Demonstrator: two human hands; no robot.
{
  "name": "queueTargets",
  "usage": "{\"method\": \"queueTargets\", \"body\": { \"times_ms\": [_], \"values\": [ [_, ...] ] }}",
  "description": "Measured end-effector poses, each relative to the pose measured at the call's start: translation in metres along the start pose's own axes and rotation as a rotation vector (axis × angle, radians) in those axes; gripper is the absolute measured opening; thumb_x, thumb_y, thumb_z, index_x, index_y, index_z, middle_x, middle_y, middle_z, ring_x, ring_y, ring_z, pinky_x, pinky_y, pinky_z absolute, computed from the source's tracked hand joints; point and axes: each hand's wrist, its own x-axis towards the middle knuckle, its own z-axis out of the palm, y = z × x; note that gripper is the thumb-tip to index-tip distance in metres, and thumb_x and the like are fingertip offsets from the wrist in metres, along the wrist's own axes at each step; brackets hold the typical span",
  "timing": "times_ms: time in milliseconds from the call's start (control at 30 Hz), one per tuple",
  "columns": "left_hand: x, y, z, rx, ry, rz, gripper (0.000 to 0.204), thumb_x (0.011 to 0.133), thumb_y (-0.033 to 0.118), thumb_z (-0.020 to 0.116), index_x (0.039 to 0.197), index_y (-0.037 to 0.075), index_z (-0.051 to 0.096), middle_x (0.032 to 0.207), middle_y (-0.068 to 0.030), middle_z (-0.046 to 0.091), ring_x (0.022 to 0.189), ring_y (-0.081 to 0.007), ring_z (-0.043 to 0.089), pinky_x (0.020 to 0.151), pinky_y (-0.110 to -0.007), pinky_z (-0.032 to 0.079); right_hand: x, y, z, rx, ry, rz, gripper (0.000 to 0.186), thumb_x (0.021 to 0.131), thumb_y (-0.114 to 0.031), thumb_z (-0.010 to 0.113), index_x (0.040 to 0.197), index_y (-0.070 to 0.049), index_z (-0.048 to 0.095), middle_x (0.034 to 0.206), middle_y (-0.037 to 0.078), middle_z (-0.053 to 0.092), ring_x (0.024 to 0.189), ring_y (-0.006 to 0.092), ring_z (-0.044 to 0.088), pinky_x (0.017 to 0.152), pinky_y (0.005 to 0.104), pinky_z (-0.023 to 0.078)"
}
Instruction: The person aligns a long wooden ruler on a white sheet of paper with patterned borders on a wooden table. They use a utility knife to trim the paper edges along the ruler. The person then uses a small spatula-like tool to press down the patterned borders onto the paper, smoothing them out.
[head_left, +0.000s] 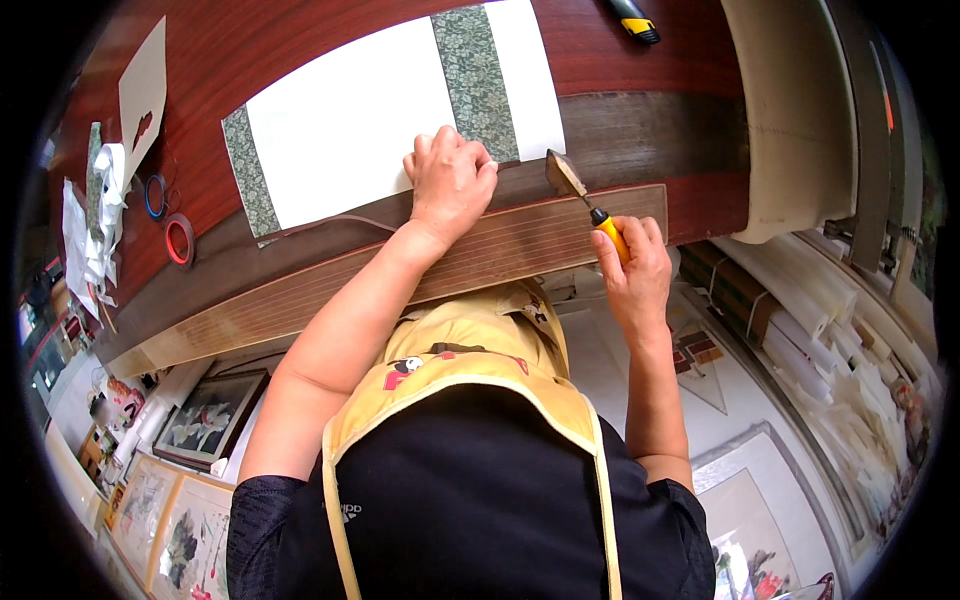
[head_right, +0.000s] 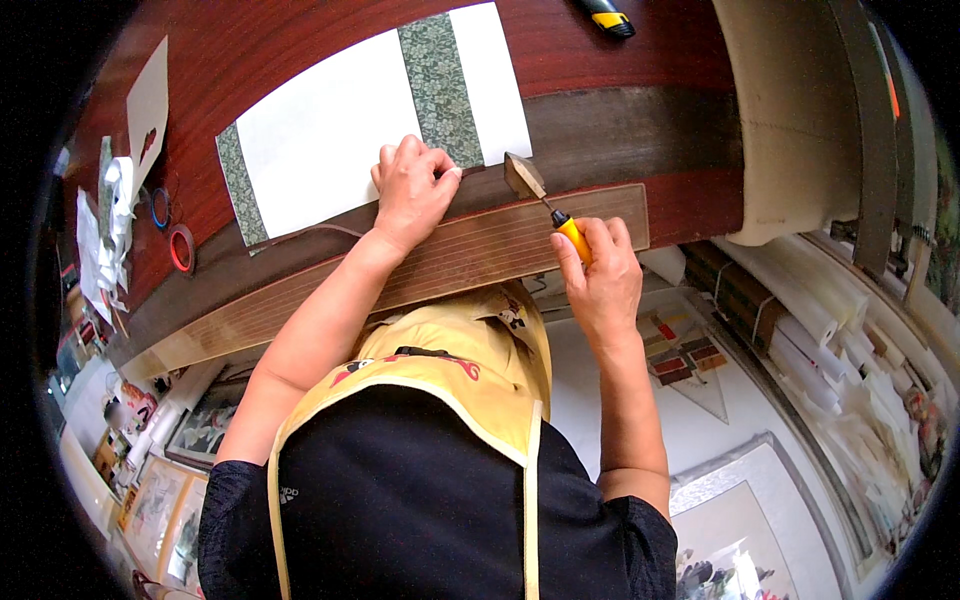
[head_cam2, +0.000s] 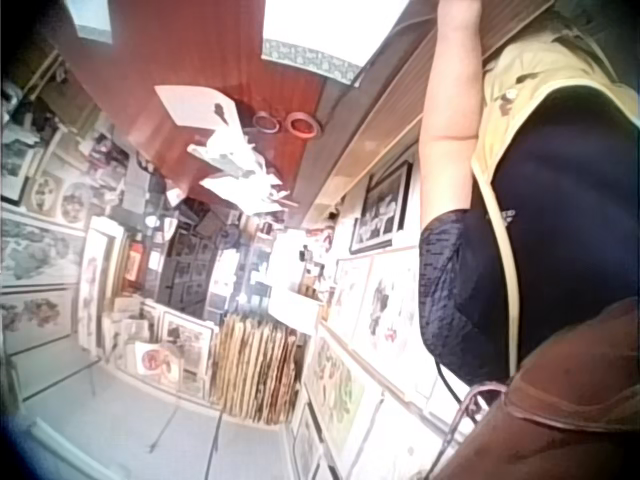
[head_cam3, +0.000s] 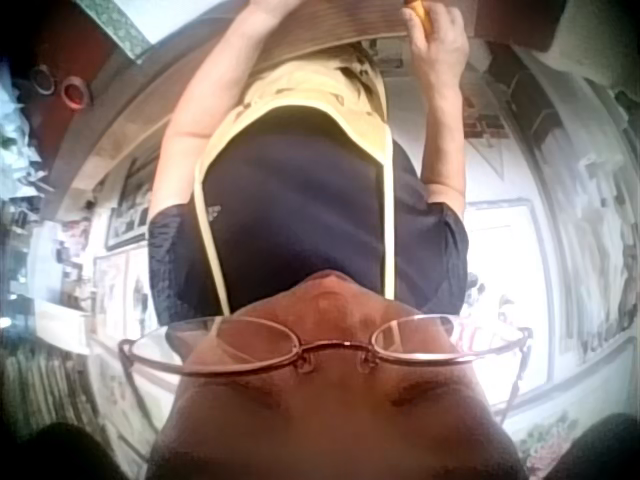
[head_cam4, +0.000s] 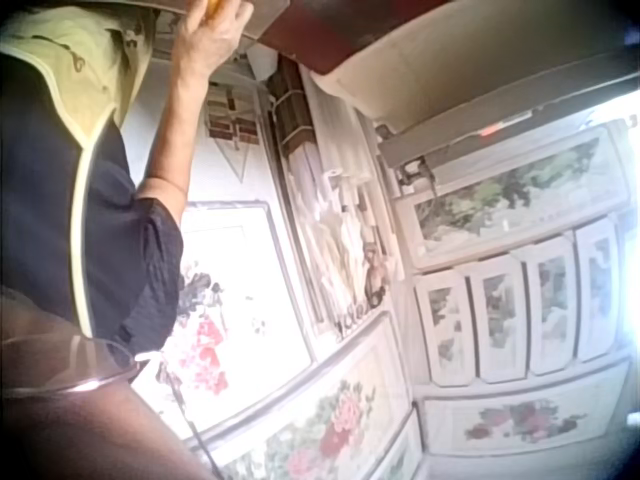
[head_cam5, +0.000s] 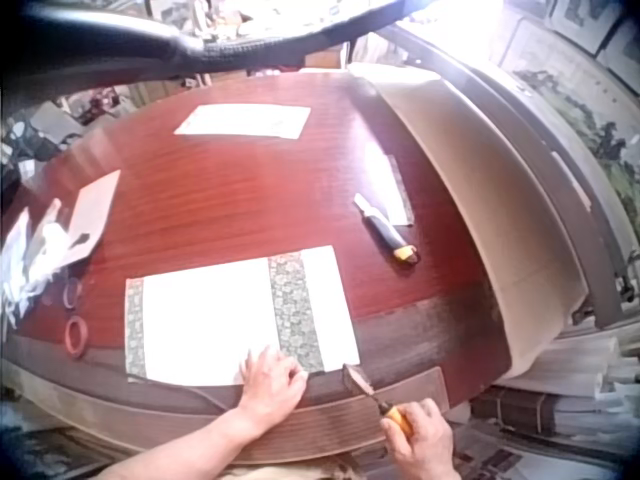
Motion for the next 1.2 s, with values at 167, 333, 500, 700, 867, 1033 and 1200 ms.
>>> {"method": "queueTargets", "body": {
  "times_ms": [167,333,500,700,867,1033,1200],
  "values": [
    [0.001,0.0,0.002,0.005,-0.002,-0.008,0.014,0.085,0.028,0.071,0.078,0.016,0.074,0.1,-0.0025,0.056,0.107,-0.0294,0.047,0.093,-0.044,0.036,0.002,-0.008,0.004,0.025,0.019,-0.057,0.017,0.094,-0.018,0.073,0.107,-0.011,0.066,0.091,0.009,0.063,0.076,0.0309,0.066,0.063,0.0384,0.054],
    [-0.002,-0.024,0.031,0.046,0.032,0.075,0.011,0.084,0.022,0.069,0.077,0.015,0.073,0.103,-0.0049,0.056,0.107,-0.0298,0.046,0.092,-0.045,0.034,0.013,-0.015,0.01,0.0,0.01,-0.165,0.013,0.093,-0.016,0.072,0.1,-0.011,0.062,0.088,0.007,0.062,0.072,0.031,0.066,0.058,0.0393,0.053],
    [-0.001,-0.03,0.043,0.133,0.079,0.167,0.009,0.084,0.021,0.067,0.079,0.014,0.072,0.098,-0.0056,0.058,0.099,-0.0302,0.05,0.086,-0.047,0.038,0.023,-0.02,0.01,-0.153,-0.057,-0.191,0.014,0.093,-0.018,0.072,0.092,-0.011,0.06,0.086,0.006,0.061,0.069,0.0307,0.066,0.057,0.041,0.053],
    [-0.006,-0.03,0.008,0.216,0.379,0.548,0.005,0.082,0.014,0.066,0.085,0.011,0.068,0.087,-0.0091,0.058,0.078,-0.0304,0.053,0.063,-0.045,0.04,0.026,-0.021,0.013,-0.176,-0.052,-0.179,0.015,0.093,-0.019,0.073,0.09,-0.012,0.059,0.087,0.005,0.061,0.069,0.0311,0.066,0.056,0.0422,0.053],
    [-0.031,-0.07,-0.036,0.259,0.261,0.556,0.005,0.08,0.01,0.067,0.083,0.01,0.062,0.077,-0.0094,0.052,0.066,-0.0285,0.05,0.058,-0.043,0.038,0.024,-0.02,0.015,-0.17,-0.04,-0.16,0.014,0.092,-0.017,0.074,0.091,-0.012,0.06,0.087,0.005,0.06,0.068,0.0315,0.066,0.055,0.042,0.052],
    [-0.054,-0.088,-0.057,0.368,0.236,0.42,0.007,0.082,0.011,0.068,0.084,0.008,0.062,0.08,-0.0111,0.055,0.069,-0.0277,0.052,0.061,-0.043,0.041,0.024,-0.021,0.016,-0.163,-0.033,-0.17,0.014,0.092,-0.016,0.074,0.092,-0.012,0.061,0.087,0.007,0.06,0.067,0.0323,0.065,0.055,0.0428,0.051],
    [-0.059,-0.096,-0.046,0.219,0.26,0.28,0.01,0.085,0.012,0.067,0.093,0.007,0.064,0.091,-0.0104,0.061,0.084,-0.0288,0.057,0.074,-0.042,0.047,0.023,-0.026,0.016,-0.176,-0.038,-0.176,0.014,0.093,-0.017,0.074,0.092,-0.01,0.062,0.087,0.008,0.061,0.069,0.0332,0.065,0.057,0.0429,0.05]
  ]
}}
